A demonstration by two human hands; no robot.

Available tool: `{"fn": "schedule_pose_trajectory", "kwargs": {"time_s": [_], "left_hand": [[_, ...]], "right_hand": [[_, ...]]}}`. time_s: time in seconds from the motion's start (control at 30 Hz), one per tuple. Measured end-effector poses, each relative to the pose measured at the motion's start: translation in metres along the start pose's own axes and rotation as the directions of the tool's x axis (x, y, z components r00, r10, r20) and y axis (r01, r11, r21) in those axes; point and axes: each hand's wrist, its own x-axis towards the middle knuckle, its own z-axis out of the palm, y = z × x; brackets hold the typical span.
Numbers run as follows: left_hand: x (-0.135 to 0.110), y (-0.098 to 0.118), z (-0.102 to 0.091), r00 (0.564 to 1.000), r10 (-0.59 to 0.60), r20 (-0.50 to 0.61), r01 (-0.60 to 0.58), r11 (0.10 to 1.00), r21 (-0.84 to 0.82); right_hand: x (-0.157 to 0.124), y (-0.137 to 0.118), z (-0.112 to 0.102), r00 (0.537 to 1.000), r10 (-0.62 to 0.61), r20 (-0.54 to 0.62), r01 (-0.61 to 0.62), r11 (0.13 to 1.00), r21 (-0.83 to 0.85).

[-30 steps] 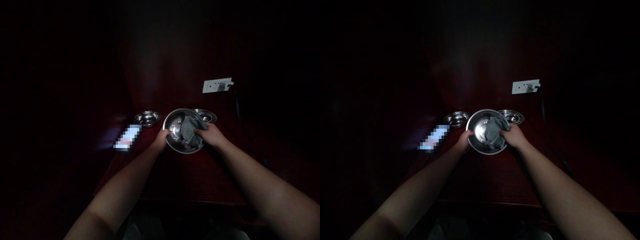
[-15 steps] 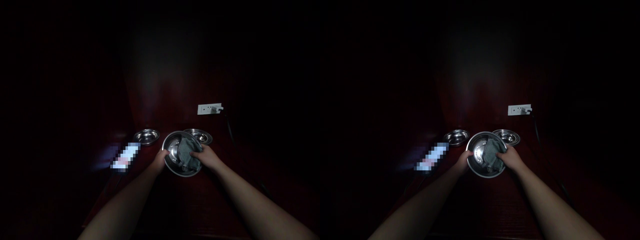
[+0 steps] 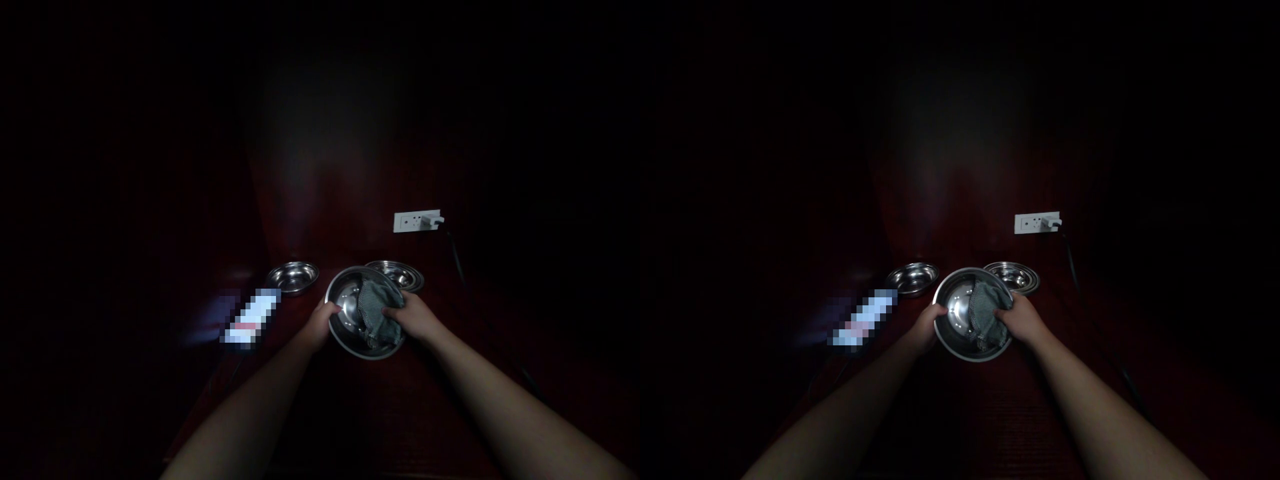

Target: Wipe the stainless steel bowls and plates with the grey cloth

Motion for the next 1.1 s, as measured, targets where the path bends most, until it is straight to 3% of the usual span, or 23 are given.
{"fn": "schedule_pose_trajectory", "kwargs": {"time_s": [0.3,0.5,0.7,1.1], "left_hand": [[-0.004,0.005,0.001,0.998,-0.065,-0.012,0.065,0.998,-0.011],[-0.007,0.007,0.008,0.993,-0.038,0.114,0.046,0.996,-0.073],[-0.015,0.008,0.014,0.975,0.039,0.220,-0.015,0.994,-0.109],[-0.007,-0.003,0.013,0.998,0.065,-0.020,-0.065,0.998,0.001]], "right_hand": [[-0.001,0.000,0.000,0.999,0.018,0.033,-0.020,0.999,0.033],[0.001,0.001,0.000,0.999,0.035,-0.007,-0.034,0.993,0.113],[0.005,0.002,0.000,0.985,0.099,-0.144,-0.065,0.973,0.221],[0.002,0.001,0.004,0.990,-0.017,-0.143,0.040,0.986,0.164]]}}
